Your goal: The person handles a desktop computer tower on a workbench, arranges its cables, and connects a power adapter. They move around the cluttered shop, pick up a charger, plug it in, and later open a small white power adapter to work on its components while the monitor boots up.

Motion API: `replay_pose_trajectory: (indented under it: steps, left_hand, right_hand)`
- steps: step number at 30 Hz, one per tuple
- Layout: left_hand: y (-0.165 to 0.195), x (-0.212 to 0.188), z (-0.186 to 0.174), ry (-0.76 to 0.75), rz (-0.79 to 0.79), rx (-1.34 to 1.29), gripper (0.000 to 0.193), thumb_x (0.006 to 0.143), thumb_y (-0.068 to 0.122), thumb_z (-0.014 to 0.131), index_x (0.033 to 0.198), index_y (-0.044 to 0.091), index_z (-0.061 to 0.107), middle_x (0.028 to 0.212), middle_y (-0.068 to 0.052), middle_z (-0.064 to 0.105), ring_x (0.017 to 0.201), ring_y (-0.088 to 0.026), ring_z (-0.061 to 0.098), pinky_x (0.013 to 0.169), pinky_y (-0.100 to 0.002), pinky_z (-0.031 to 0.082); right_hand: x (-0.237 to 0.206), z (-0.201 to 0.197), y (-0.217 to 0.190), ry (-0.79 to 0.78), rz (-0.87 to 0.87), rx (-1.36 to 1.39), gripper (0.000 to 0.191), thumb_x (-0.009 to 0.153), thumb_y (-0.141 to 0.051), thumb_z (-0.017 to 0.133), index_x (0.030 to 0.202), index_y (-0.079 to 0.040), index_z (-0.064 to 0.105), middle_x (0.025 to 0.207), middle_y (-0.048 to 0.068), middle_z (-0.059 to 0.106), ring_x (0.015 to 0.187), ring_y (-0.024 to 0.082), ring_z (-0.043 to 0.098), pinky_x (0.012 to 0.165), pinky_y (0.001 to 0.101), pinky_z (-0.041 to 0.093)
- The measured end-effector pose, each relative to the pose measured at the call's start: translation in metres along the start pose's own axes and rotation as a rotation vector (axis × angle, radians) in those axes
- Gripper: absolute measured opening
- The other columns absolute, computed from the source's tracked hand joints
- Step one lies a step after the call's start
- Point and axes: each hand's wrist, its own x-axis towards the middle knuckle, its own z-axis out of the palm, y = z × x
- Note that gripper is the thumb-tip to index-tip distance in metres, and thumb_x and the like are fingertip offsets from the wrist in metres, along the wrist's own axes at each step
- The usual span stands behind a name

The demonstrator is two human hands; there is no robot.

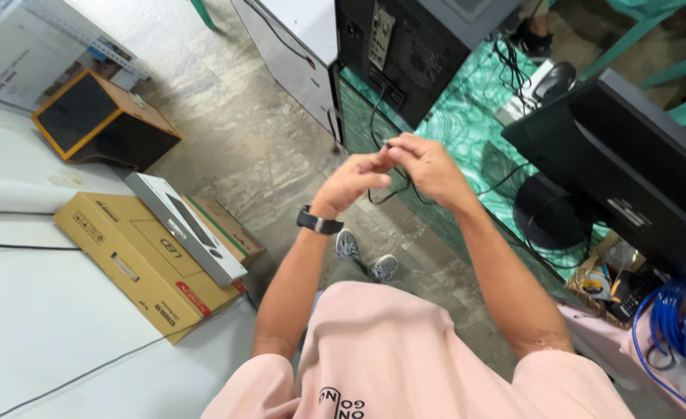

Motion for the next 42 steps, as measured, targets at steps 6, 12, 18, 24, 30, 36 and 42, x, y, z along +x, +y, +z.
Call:
replay_pose_trajectory:
  steps: [6, 12, 18, 24, 30, 36, 42]
  left_hand:
    - [0.003, -0.015, -0.03, 0.336, 0.105, -0.71, 0.029, 0.089, 0.025, 0.06, 0.107, 0.004, 0.069, 0.117, -0.012, 0.069, 0.107, -0.029, 0.07, 0.087, -0.045, 0.055]
    - [0.012, -0.004, -0.098, 0.622, 0.25, -1.016, 0.022, 0.106, 0.027, 0.05, 0.098, 0.008, 0.059, 0.086, -0.003, 0.062, 0.081, -0.017, 0.06, 0.076, -0.036, 0.05]
    - [0.084, -0.018, -0.182, 0.579, 0.38, -0.948, 0.023, 0.111, 0.027, 0.047, 0.097, 0.013, 0.057, 0.073, 0.003, 0.045, 0.064, -0.01, 0.042, 0.056, -0.026, 0.033]
    - [0.18, -0.044, -0.264, 0.65, 0.487, -0.706, 0.016, 0.115, 0.029, 0.048, 0.114, 0.015, 0.056, 0.075, 0.004, 0.041, 0.06, -0.009, 0.033, 0.052, -0.026, 0.024]
    - [0.191, -0.029, -0.282, 0.659, 0.365, -0.519, 0.037, 0.106, 0.047, 0.057, 0.123, 0.014, 0.059, 0.073, 0.004, 0.045, 0.056, -0.008, 0.034, 0.049, -0.026, 0.024]
    - [0.161, 0.018, -0.235, 0.308, 0.062, -0.269, 0.028, 0.107, 0.029, 0.062, 0.126, 0.008, 0.062, 0.081, 0.0, 0.057, 0.062, -0.009, 0.046, 0.055, -0.026, 0.037]
    - [0.162, 0.055, -0.157, -0.053, -0.001, 0.064, 0.027, 0.106, 0.014, 0.057, 0.131, 0.006, 0.064, 0.099, -0.006, 0.074, 0.087, -0.015, 0.071, 0.079, -0.028, 0.058]
  right_hand:
    - [-0.027, -0.001, 0.021, -0.212, -0.102, -0.357, 0.015, 0.099, -0.016, 0.062, 0.098, -0.002, 0.068, 0.091, 0.011, 0.064, 0.084, 0.024, 0.062, 0.077, 0.0353, 0.05]
    - [-0.031, -0.017, 0.053, -0.415, 0.35, -0.492, 0.028, 0.097, -0.034, 0.059, 0.095, -0.007, 0.066, 0.075, 0.01, 0.065, 0.07, 0.024, 0.06, 0.066, 0.0391, 0.048]
    - [-0.008, -0.025, 0.093, -0.272, 0.542, -0.625, 0.035, 0.091, -0.039, 0.072, 0.093, -0.004, 0.07, 0.072, 0.013, 0.064, 0.065, 0.025, 0.056, 0.062, 0.0424, 0.046]
    - [0.022, -0.016, 0.111, 0.023, 0.514, -0.532, 0.027, 0.089, -0.031, 0.076, 0.095, -0.005, 0.072, 0.07, 0.007, 0.068, 0.062, 0.016, 0.06, 0.058, 0.0351, 0.049]
    - [0.026, -0.031, 0.07, 0.68, 0.364, -0.131, 0.011, 0.103, -0.012, 0.066, 0.098, -0.004, 0.071, 0.075, -0.004, 0.059, 0.063, 0.004, 0.047, 0.055, 0.0262, 0.037]
    - [-0.001, -0.035, -0.039, 0.774, -0.112, 0.171, 0.006, 0.111, 0.002, 0.062, 0.108, 0.005, 0.065, 0.09, 0.006, 0.063, 0.074, 0.008, 0.053, 0.07, 0.0248, 0.042]
    - [-0.006, -0.012, -0.088, 0.789, -0.15, -0.025, 0.014, 0.11, -0.002, 0.063, 0.118, 0.006, 0.072, 0.096, 0.006, 0.06, 0.079, 0.01, 0.05, 0.075, 0.0252, 0.041]
